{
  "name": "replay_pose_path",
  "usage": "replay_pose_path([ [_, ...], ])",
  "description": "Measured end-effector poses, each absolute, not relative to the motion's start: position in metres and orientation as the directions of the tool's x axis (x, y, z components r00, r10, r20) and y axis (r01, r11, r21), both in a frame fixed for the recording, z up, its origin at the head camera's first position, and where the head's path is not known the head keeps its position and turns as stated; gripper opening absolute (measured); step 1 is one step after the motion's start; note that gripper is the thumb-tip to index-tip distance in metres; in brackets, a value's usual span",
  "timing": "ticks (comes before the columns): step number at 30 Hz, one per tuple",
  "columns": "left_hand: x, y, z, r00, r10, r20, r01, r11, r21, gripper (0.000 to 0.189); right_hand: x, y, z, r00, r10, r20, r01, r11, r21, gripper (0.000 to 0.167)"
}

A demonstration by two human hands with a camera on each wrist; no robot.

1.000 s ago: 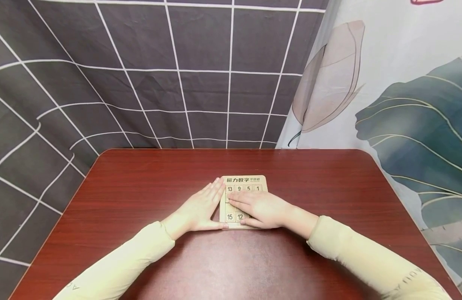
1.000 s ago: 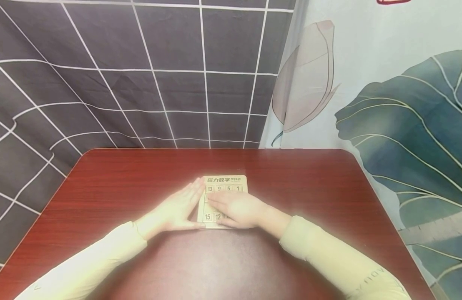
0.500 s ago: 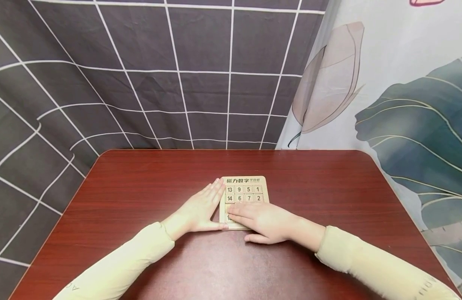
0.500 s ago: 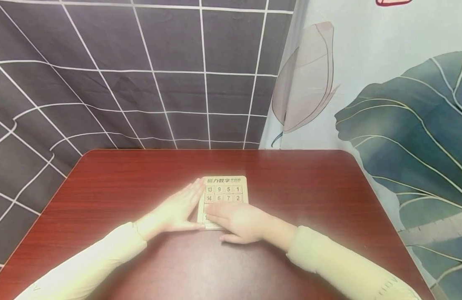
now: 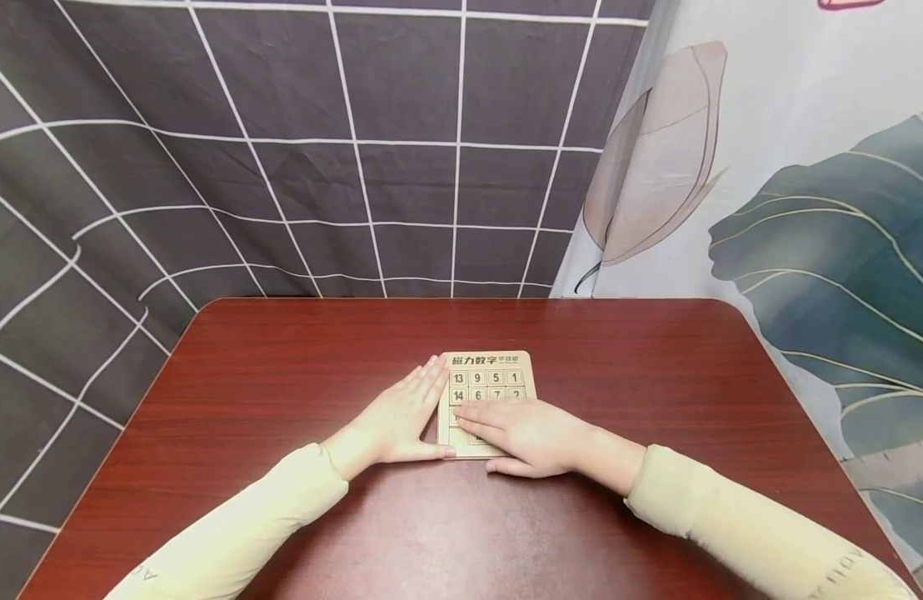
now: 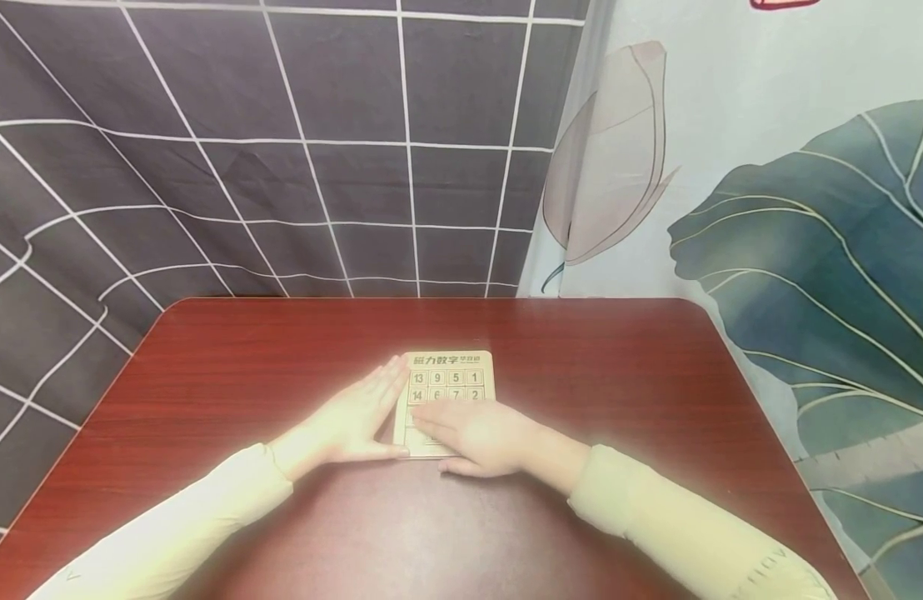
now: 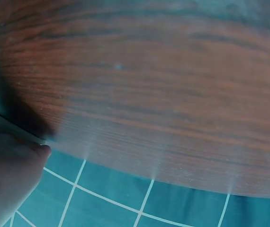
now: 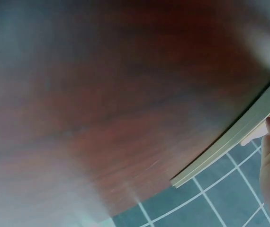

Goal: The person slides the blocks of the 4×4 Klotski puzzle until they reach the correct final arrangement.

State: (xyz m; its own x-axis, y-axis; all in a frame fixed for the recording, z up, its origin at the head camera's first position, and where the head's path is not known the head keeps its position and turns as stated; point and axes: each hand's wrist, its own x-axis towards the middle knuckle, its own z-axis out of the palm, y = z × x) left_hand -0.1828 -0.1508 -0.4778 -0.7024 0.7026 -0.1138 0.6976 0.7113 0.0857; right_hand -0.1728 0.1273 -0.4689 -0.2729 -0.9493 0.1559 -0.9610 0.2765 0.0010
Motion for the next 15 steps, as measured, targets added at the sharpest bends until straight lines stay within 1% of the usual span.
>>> replay_pose_path([
  [4, -0.1827, -0.1502, -0.4771, -0.702, 0.701, -0.125, 0.695, 0.713, 0.097, 0.120, -0.1771, 0.1269, -0.4705, -0.301, -0.945, 0.130, -0.953, 0.302, -0.009, 0.064],
  [15, -0.1864, -0.1519, -0.4809, -0.706, 0.703, -0.087, 0.696, 0.712, 0.098, 0.127, -0.1764, 0.1269, -0.4715, -0.300, -0.944, 0.136, -0.954, 0.301, -0.012, 0.067],
])
